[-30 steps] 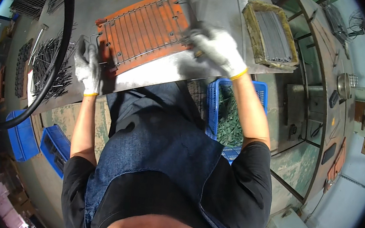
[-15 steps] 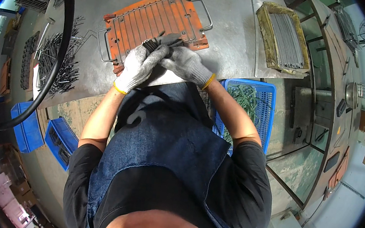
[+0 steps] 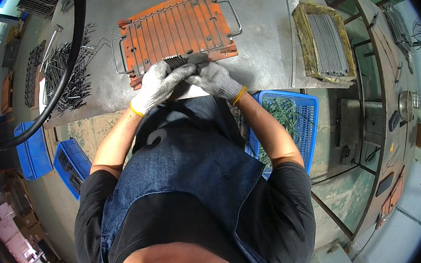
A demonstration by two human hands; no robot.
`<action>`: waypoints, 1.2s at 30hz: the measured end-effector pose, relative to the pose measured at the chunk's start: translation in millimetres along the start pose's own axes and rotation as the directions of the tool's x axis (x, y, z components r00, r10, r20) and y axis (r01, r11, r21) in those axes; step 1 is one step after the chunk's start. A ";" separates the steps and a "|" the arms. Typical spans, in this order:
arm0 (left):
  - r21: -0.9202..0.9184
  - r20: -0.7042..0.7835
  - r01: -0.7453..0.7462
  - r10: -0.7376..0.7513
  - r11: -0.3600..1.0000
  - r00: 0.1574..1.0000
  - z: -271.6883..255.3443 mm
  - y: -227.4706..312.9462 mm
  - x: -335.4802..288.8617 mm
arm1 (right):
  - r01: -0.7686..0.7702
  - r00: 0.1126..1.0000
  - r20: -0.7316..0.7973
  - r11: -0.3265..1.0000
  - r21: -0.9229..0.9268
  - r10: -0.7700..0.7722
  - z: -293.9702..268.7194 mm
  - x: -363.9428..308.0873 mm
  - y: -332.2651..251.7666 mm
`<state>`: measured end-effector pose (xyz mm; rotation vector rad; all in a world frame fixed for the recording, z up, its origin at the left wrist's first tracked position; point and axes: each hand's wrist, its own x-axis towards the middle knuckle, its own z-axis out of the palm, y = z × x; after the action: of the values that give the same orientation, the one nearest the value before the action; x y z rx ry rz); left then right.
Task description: Placing individual metal rods into a rectangular metal frame on a workbench.
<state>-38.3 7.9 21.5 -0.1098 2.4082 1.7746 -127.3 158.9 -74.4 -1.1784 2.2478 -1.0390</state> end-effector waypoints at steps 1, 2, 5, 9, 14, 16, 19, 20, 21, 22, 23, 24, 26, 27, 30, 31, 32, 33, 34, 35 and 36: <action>0.070 0.012 -0.057 0.056 0.996 0.998 -0.9 2.7 -2.3 | 0.072 0.996 -0.064 0.990 0.124 -0.065 1.8 -4.1 1.2; 0.137 0.030 -0.116 0.113 0.984 0.993 -0.7 4.2 -3.5 | 0.072 0.996 -0.064 0.990 0.123 -0.064 2.8 -6.3 5.8; 0.181 -0.031 -0.270 0.279 0.946 0.960 3.5 -14.2 -4.4 | 0.016 1.000 0.015 0.999 0.029 -0.016 -0.8 -10.2 7.7; 0.078 -0.048 -0.084 0.088 0.993 0.995 2.6 -8.3 10.4 | -0.067 0.995 -0.075 0.998 -0.011 0.066 6.0 -12.7 5.9; -0.491 -0.110 0.086 -0.159 0.867 0.981 7.8 -34.6 43.0 | -0.360 0.929 0.136 0.925 0.120 0.344 2.9 2.0 4.9; -0.715 -0.012 0.149 -0.225 0.684 0.974 -0.7 -33.5 57.4 | -0.340 0.939 0.270 0.671 0.659 0.211 -1.1 -1.9 0.1; -0.868 -0.032 0.132 -0.320 0.478 0.947 -11.2 -49.4 80.5 | -0.450 0.887 0.342 0.413 0.791 0.311 -13.9 15.0 -21.8; -0.849 -0.031 0.136 -0.305 0.511 0.952 -21.7 -53.0 83.1 | -0.523 0.837 0.390 0.352 0.776 0.383 -12.7 25.4 -28.5; -0.847 0.028 0.163 -0.264 0.507 0.964 -20.1 -67.1 105.1 | -0.362 0.902 0.251 0.299 0.883 0.351 -6.8 26.3 -12.6; -0.843 0.086 0.189 -0.221 0.503 0.972 -15.4 -80.4 124.0 | -0.260 0.928 0.194 0.180 0.949 0.318 -0.2 29.1 10.7; -0.844 0.085 0.190 -0.224 0.502 0.971 -16.0 -80.3 129.3 | -0.304 0.895 0.232 0.141 0.942 0.381 -7.0 37.8 10.3; -0.817 0.080 0.200 -0.238 0.541 0.968 -14.3 -80.2 134.7 | -0.344 0.856 0.268 0.100 0.934 0.442 -14.2 46.2 10.6; -0.784 0.095 0.225 -0.247 0.578 0.964 -10.7 -85.3 151.9 | -0.252 0.961 0.146 0.522 0.815 0.236 -7.8 48.6 55.2; -0.829 0.084 0.220 -0.275 0.514 0.958 -20.4 -99.4 149.4 | -0.196 0.979 0.126 0.575 0.794 0.159 -1.2 56.8 59.8; -0.850 0.058 0.207 -0.305 0.485 0.951 -31.3 -142.5 158.8 | -0.057 0.998 0.052 0.684 0.727 0.028 21.6 67.2 88.1; -0.822 0.045 0.207 -0.302 0.531 0.952 -30.5 -154.6 167.5 | 0.031 0.999 -0.011 0.738 0.674 -0.031 26.3 66.2 99.8; -0.793 0.021 0.202 -0.305 0.574 0.952 -32.2 -169.8 173.5 | 0.072 0.997 -0.033 0.759 0.647 -0.066 24.4 66.6 94.7; -0.762 -0.005 0.194 -0.306 0.618 0.952 -33.9 -181.6 177.4 | 0.116 0.993 -0.056 0.778 0.618 -0.104 21.9 67.0 88.1; -0.731 -0.043 0.181 -0.309 0.658 0.950 -38.7 -192.4 176.3 | -0.163 0.979 0.081 0.490 0.856 0.185 7.1 68.6 53.7; -0.713 -0.054 0.178 -0.307 0.678 0.950 -40.0 -182.6 173.8 | -0.352 0.867 0.295 0.073 0.933 0.402 -2.1 67.2 36.5; -0.691 -0.063 0.176 -0.301 0.702 0.951 -41.1 -168.0 171.6 | -0.345 0.869 0.289 0.073 0.936 0.402 4.5 67.2 49.3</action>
<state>-186.2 -76.5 -152.8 -0.6517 1.5817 2.4845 -188.6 119.8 -115.3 0.0731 1.1324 -1.7946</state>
